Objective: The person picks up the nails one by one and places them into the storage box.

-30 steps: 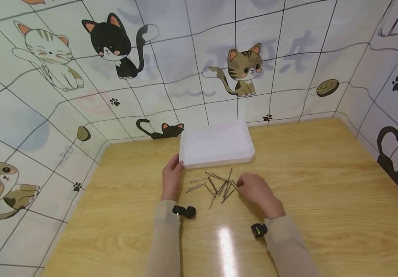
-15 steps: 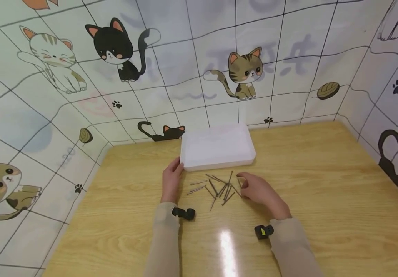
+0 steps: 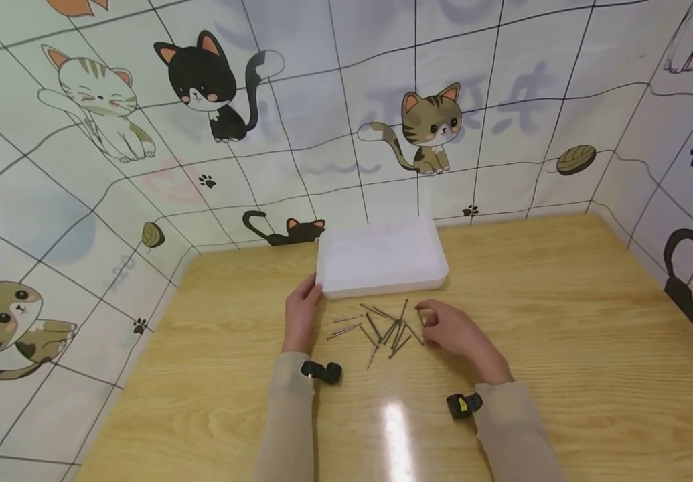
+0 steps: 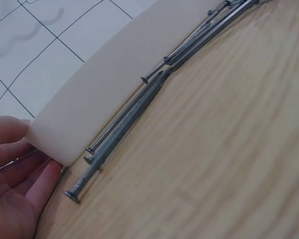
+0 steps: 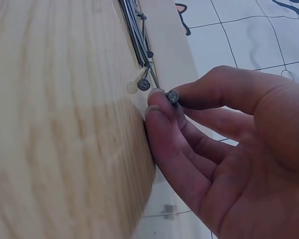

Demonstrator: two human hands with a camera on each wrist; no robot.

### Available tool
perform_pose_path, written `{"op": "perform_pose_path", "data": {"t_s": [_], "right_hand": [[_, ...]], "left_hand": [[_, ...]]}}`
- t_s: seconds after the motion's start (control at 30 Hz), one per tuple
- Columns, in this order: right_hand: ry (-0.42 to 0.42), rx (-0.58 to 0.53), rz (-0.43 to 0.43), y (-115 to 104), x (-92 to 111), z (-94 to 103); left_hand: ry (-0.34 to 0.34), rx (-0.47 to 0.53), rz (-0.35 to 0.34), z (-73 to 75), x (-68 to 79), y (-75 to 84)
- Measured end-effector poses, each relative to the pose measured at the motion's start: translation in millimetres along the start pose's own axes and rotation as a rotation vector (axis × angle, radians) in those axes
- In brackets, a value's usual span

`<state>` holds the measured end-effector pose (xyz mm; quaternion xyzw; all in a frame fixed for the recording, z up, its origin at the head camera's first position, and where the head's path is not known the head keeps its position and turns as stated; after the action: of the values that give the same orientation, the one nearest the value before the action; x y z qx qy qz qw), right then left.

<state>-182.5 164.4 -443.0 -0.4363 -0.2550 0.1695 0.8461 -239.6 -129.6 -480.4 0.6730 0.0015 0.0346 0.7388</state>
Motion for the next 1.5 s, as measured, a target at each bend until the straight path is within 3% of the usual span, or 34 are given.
{"op": "perform_pose_path", "data": {"t_s": [0.47, 0.83, 1.03, 1.23, 1.5], "right_hand": [[0.063, -0.042, -0.02, -2, -3, 3.5], [0.124, -0.09, 0.062, -18, -5, 12.4], [0.201, -0.145, 0.105, -29, -16, 24.6], [0.257, -0.126, 0.104, -33, -32, 34.4], [0.262, -0.119, 0.089, -38, -50, 52.4]], "left_hand": [[-0.012, 0.027, -0.029, -2.2, -2.0, 0.7], [0.008, 0.018, -0.013, -0.5, -1.3, -0.7], [0.001, 0.014, -0.019, 0.8, -2.7, 0.0], [0.001, 0.012, -0.029, 3.9, -3.9, 2.3], [-0.006, 0.058, -0.016, -2.0, -0.9, 3.2]]}}
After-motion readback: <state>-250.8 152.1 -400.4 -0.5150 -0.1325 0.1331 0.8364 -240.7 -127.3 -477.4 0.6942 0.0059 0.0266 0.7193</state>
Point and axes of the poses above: each hand's wrist, its own x-axis away from the middle knuckle, its own z-axis out of the back of the hand, y = z × x, the point moved 1 cm from there along -x, towards the middle knuckle, and after that the axes turned 11 degrees about -y, right-handed, at the moved point
